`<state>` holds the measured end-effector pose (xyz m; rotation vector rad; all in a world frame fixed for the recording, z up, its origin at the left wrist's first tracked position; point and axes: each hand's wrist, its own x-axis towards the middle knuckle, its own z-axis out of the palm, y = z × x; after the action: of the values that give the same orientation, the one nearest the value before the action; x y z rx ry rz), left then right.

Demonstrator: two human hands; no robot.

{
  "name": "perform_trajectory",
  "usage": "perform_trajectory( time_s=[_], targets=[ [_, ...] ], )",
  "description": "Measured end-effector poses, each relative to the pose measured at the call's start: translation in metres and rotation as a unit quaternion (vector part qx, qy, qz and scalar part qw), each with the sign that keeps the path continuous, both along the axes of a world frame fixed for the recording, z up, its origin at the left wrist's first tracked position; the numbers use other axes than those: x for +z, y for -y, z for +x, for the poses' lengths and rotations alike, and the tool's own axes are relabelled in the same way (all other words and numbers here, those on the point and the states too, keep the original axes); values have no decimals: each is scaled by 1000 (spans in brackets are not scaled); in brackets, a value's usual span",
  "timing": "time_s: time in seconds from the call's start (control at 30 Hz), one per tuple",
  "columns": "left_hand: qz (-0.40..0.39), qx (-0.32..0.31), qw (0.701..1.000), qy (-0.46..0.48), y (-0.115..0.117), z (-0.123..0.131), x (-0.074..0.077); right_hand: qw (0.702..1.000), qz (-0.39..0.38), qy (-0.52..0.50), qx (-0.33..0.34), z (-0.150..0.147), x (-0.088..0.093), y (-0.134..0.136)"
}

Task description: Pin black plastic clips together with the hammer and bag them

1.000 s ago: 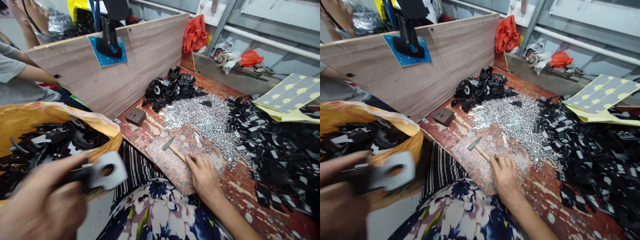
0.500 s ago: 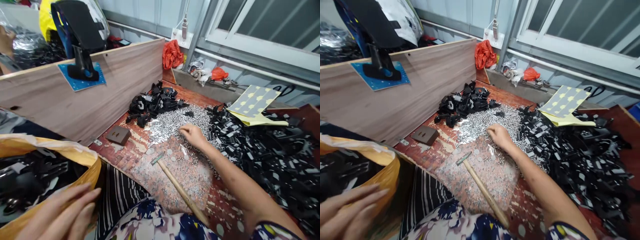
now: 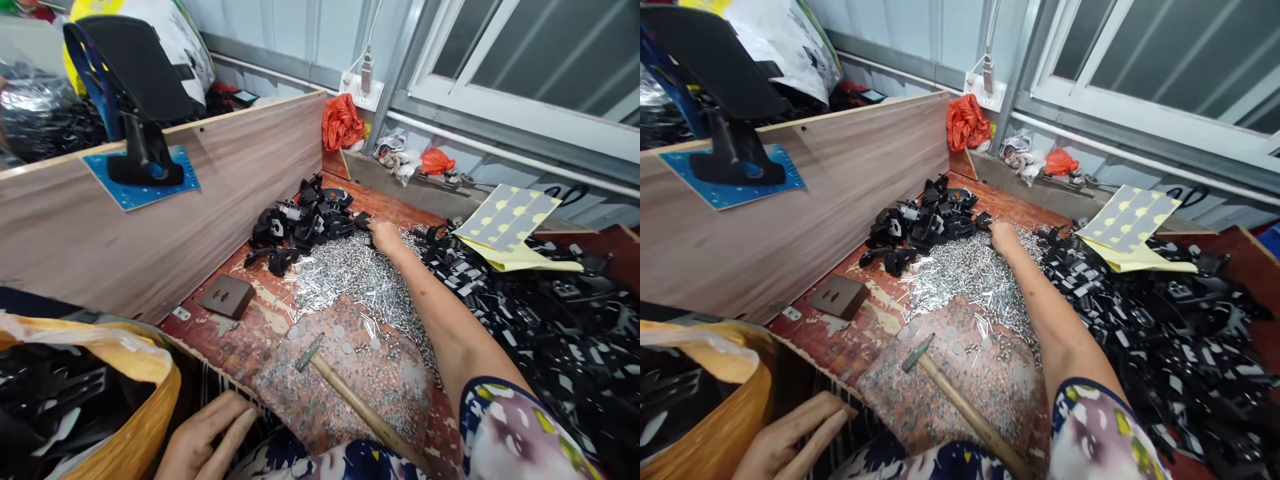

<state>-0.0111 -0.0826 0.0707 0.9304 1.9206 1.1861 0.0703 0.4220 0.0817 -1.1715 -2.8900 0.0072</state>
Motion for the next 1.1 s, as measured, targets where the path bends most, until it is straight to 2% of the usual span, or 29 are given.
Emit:
perform_trajectory(
  time_s=[0.07, 0.13, 0.2, 0.27, 0.33, 0.4, 0.47, 0.5, 0.53, 0.6, 0.73, 0.83, 0.93, 1.1],
  targets=[
    [3, -29, 998, 47, -14, 1, 1, 1000, 3, -3, 4, 21, 5, 12],
    [11, -34, 994, 102, -29, 4, 0, 1000, 6, -18, 17, 44, 11, 31],
    [20, -13, 983, 183, -44, 9, -1, 998, 15, -46, 36, 64, 14, 59],
    [36, 31, 958, 283, -61, 15, -1, 994, 24, -83, 68, 79, 14, 99],
    [61, 72, 923, 372, -77, 23, 2, 985, 16, -113, 133, 88, 9, 150],
    [87, 96, 896, 425, -89, 30, 4, 960, -22, -135, 245, 93, 3, 201],
    [86, 89, 887, 445, -95, 35, 4, 927, -62, -139, 342, 94, 0, 235],
    [78, 81, 888, 446, -95, 36, 3, 916, -88, -134, 369, 93, 1, 240],
    [68, 76, 891, 443, -94, 36, 1, 912, -110, -128, 374, 91, 3, 236],
    [53, 83, 898, 429, -88, 35, -2, 925, -143, -118, 330, 87, 9, 202],
    [41, 135, 908, 393, -72, 33, -4, 974, -88, -134, 160, 79, 15, 85],
    [22, 147, 914, 377, -63, 34, -2, 986, -63, -121, 94, 75, 6, 23],
    [1, 143, 922, 360, -58, 35, -1, 991, -56, -107, 59, 75, -9, 2],
    [-15, 140, 920, 365, -58, 38, 2, 991, -17, -130, 25, 82, -22, 9]
  ],
)
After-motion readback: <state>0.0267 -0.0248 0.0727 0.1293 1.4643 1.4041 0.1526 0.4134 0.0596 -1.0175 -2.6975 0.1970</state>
